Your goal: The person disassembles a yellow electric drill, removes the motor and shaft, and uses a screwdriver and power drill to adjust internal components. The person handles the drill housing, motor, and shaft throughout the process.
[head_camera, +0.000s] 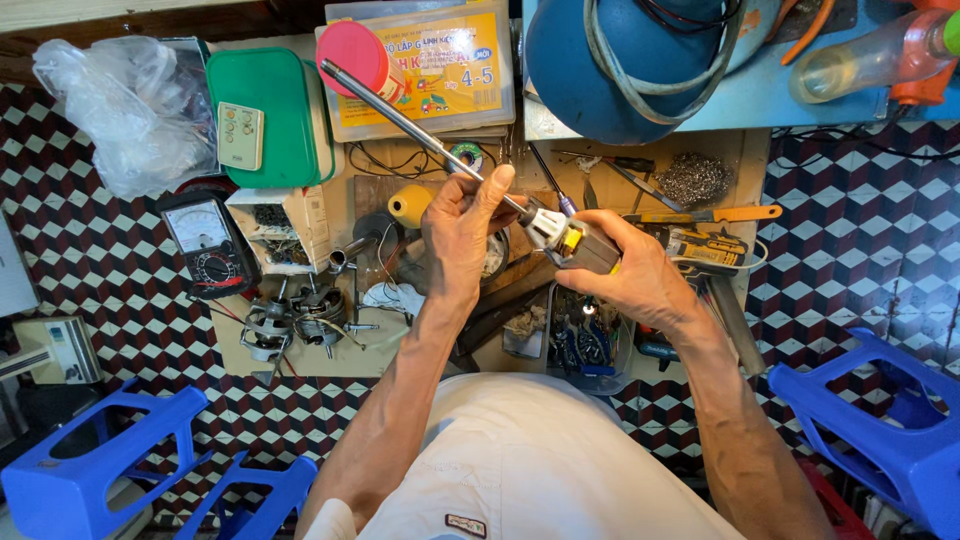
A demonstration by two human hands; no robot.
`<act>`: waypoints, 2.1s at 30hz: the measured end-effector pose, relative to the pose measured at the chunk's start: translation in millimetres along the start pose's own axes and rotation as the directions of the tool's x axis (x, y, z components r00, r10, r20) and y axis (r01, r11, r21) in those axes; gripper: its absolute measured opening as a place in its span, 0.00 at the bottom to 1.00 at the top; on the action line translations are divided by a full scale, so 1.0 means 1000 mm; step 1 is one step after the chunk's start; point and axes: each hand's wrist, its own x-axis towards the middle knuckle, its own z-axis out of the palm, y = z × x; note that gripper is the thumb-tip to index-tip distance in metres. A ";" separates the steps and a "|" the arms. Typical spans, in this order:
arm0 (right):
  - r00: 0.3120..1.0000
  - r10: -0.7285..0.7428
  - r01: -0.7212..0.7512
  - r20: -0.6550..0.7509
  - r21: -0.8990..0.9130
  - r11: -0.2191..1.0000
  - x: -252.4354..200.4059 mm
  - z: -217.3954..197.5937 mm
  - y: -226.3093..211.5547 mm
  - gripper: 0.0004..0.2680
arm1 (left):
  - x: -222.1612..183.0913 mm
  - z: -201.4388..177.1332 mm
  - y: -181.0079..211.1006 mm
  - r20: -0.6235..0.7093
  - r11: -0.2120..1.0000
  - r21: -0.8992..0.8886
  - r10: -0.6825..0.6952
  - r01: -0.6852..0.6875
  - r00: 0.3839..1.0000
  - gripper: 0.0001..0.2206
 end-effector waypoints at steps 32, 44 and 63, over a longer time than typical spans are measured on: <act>0.952 -0.258 0.265 -0.165 0.019 0.964 0.002 0.036 0.038 0.22 | -0.069 0.017 0.019 0.342 0.844 0.414 0.203 -0.341 0.917 0.21; 0.964 -0.224 0.215 -0.144 -0.077 0.974 0.000 0.032 0.022 0.23 | -0.058 0.001 0.008 0.320 0.965 0.227 0.056 -0.134 0.946 0.19; 0.964 -0.228 0.199 -0.133 -0.202 0.959 -0.009 0.021 0.003 0.24 | -0.028 -0.017 -0.017 0.375 0.997 -0.060 -0.017 0.043 0.927 0.20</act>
